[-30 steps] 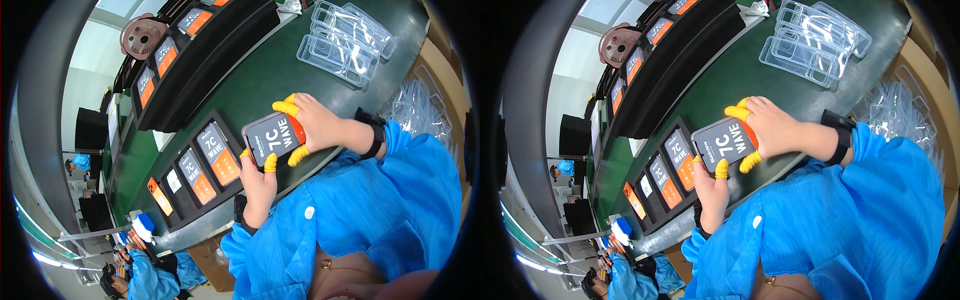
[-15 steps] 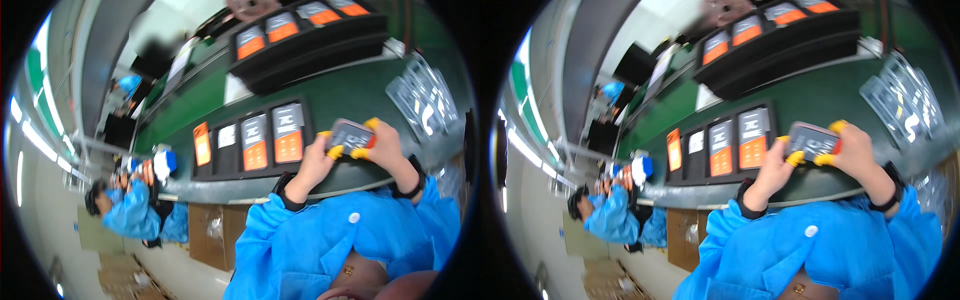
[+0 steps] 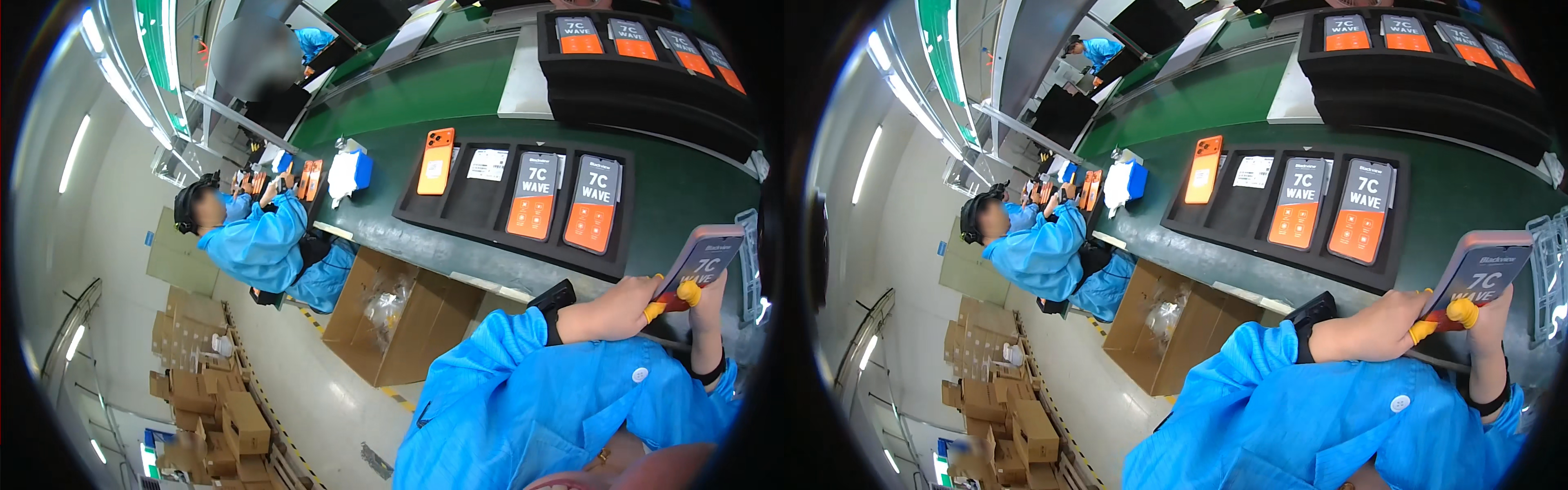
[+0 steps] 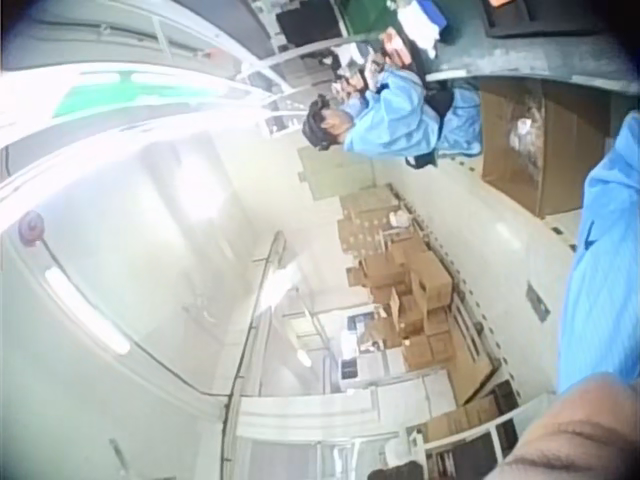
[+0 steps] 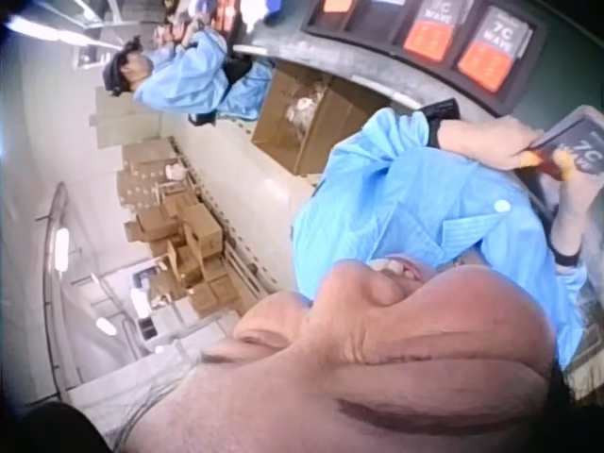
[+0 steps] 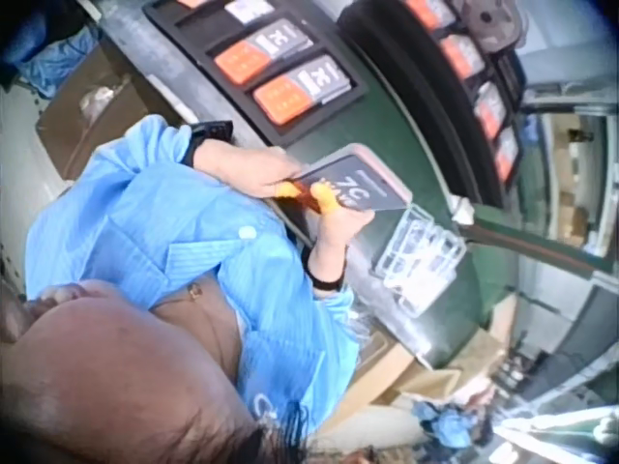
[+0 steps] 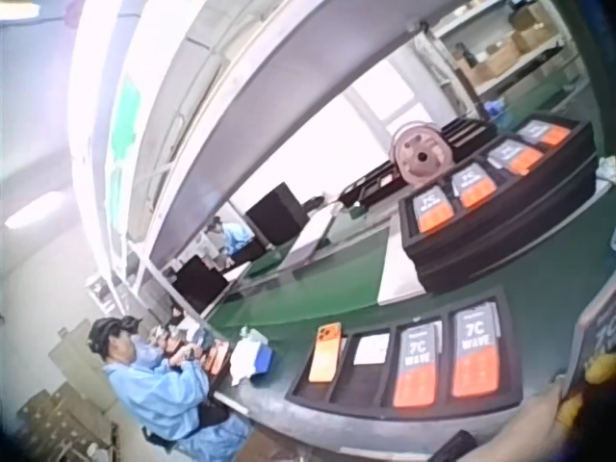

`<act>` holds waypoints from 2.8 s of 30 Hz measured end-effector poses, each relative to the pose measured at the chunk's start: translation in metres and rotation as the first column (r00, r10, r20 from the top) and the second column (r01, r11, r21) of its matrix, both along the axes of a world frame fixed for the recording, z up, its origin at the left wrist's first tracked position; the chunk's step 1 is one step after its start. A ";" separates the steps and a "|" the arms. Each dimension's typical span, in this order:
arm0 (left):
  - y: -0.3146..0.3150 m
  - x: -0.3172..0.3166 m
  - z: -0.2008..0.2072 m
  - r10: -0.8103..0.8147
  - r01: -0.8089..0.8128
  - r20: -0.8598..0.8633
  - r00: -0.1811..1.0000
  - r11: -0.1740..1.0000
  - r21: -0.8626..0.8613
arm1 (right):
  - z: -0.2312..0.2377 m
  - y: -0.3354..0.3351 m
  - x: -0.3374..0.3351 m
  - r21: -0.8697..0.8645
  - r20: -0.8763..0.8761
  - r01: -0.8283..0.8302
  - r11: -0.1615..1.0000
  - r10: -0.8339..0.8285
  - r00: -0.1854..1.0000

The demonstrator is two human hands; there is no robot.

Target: Applying screen protectors and stickers to smartphones and placing them into trays on a production line.

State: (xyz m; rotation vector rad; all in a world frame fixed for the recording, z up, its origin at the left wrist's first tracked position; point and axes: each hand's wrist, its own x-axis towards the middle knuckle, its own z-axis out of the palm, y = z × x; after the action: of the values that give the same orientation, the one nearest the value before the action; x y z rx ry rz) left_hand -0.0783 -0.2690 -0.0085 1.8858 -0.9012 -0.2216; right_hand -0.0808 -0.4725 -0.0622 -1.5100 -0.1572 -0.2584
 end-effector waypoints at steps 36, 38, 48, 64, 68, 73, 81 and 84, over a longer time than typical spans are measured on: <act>0.279 0.103 0.006 0.741 -0.807 0.460 0.489 0.184 0.561 | 0.072 0.024 -0.002 -0.644 0.242 0.210 0.736 -0.065 0.968; 0.219 0.091 0.028 0.570 -0.879 0.747 0.343 -0.087 0.469 | 0.073 0.017 0.002 -0.620 0.273 0.256 0.742 -0.102 0.957; -0.031 0.010 0.010 -0.434 0.509 -0.367 0.823 0.850 0.136 | 0.107 0.030 0.027 -0.363 0.603 0.372 0.854 -0.088 0.793; -0.070 0.016 0.004 -0.545 0.626 -0.604 0.581 0.774 -0.096 | 0.092 0.010 0.015 0.921 0.054 -0.240 0.305 0.513 0.857; -0.052 0.020 0.017 -0.065 -0.065 -0.449 0.891 0.961 -0.268 | 0.066 -0.018 -0.001 0.854 0.083 -0.298 0.426 0.455 0.887; -0.051 0.014 0.027 -0.043 -0.067 -0.335 0.941 0.948 -0.310 | 0.064 -0.007 -0.007 0.710 0.099 -0.407 0.575 0.490 0.866; -0.034 0.017 0.033 0.029 -0.046 -0.236 0.971 0.996 -0.070 | 0.064 0.009 -0.012 0.516 0.059 -0.506 0.691 0.560 0.826; -0.019 0.017 0.034 0.098 -0.073 -0.243 0.965 0.991 0.110 | 0.060 0.012 -0.006 0.450 0.027 -0.573 0.684 0.631 0.775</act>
State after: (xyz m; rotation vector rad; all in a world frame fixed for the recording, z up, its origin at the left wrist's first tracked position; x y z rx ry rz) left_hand -0.0617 -0.2882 0.0254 1.9334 -0.6476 -0.4468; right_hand -0.0865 -0.4603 -0.0024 -0.9458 -0.4565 0.3325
